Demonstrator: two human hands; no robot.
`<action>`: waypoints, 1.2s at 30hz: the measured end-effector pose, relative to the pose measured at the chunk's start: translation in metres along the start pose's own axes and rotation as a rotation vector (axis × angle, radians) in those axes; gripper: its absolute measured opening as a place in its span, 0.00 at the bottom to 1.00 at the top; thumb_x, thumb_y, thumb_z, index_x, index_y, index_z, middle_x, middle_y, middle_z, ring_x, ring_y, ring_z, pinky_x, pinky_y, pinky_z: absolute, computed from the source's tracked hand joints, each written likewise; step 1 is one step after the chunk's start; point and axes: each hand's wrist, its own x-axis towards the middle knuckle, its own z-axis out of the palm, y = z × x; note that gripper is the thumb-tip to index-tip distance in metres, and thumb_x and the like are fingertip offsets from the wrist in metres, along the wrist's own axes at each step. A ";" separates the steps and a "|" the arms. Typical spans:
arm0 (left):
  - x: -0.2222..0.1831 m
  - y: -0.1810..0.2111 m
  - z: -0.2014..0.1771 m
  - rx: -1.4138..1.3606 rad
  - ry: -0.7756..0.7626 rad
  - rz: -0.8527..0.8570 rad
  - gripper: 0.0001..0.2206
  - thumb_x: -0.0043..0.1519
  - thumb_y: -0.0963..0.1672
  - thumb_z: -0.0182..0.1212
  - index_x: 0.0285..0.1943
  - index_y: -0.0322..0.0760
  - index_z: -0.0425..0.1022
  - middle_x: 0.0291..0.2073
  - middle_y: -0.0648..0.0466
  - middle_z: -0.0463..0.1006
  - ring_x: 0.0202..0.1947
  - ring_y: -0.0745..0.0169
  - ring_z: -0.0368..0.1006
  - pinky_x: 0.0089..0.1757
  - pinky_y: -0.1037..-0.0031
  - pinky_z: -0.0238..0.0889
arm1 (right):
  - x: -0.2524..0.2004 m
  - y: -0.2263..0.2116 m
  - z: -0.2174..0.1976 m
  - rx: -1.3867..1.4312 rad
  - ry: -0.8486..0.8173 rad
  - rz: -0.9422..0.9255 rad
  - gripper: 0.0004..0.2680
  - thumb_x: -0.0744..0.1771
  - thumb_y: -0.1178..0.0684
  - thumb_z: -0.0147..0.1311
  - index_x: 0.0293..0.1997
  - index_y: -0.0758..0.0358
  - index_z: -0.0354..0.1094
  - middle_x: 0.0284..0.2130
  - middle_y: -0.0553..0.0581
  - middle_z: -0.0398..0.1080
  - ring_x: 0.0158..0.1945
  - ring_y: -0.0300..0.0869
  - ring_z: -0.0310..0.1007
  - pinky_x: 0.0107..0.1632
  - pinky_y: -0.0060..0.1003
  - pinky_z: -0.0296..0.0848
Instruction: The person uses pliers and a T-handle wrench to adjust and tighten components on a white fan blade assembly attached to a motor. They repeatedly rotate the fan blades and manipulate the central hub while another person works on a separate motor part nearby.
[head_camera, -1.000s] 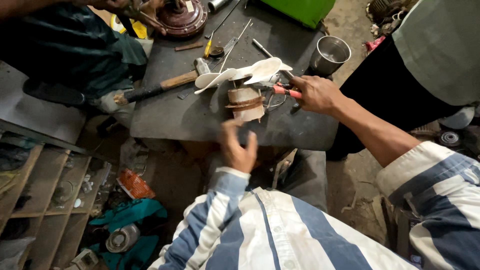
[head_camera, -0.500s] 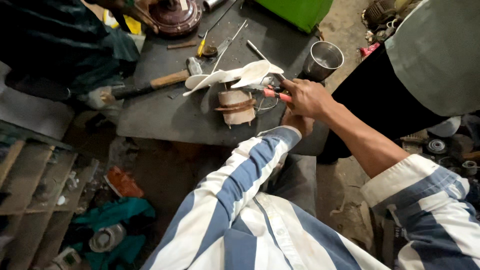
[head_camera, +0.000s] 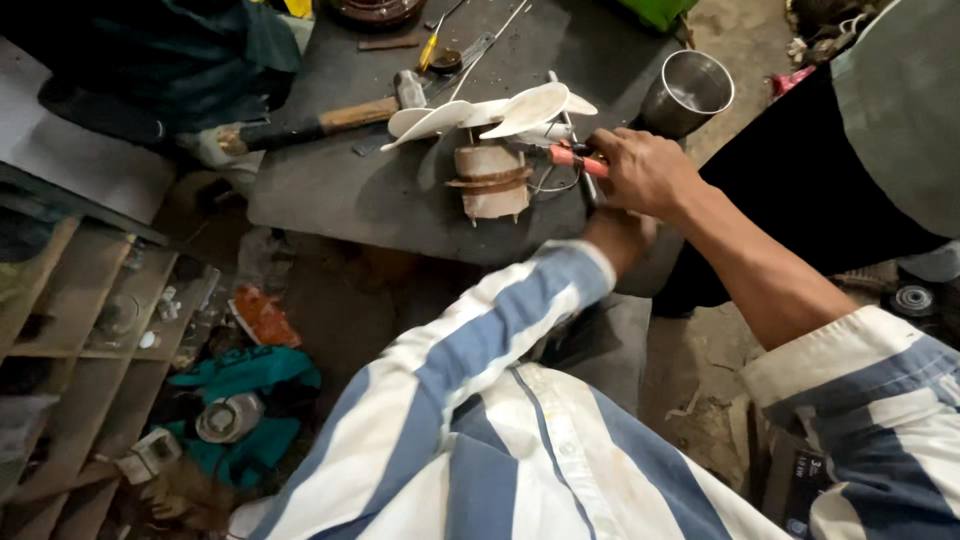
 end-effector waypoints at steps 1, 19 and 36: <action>-0.023 0.006 -0.015 0.025 -0.012 0.041 0.11 0.67 0.46 0.51 0.49 0.45 0.80 0.44 0.46 0.79 0.49 0.47 0.73 0.46 0.54 0.67 | 0.000 0.001 0.000 -0.012 -0.007 0.004 0.10 0.65 0.53 0.58 0.48 0.64 0.66 0.39 0.64 0.73 0.44 0.60 0.76 0.43 0.54 0.75; -0.308 0.007 -0.173 -1.583 0.231 -0.798 0.18 0.62 0.36 0.50 0.61 0.30 0.75 0.56 0.45 0.80 0.46 0.56 0.78 0.44 0.69 0.76 | 0.001 -0.006 -0.010 0.000 -0.066 0.048 0.13 0.67 0.50 0.57 0.55 0.65 0.66 0.36 0.66 0.73 0.40 0.61 0.76 0.38 0.55 0.75; -0.442 -0.014 -0.190 -0.991 0.450 -0.754 0.10 0.61 0.36 0.54 0.43 0.26 0.83 0.53 0.44 0.83 0.39 0.65 0.77 0.45 0.76 0.70 | -0.009 -0.007 0.004 0.019 0.114 -0.008 0.12 0.65 0.54 0.60 0.52 0.63 0.69 0.38 0.65 0.74 0.42 0.61 0.76 0.42 0.55 0.75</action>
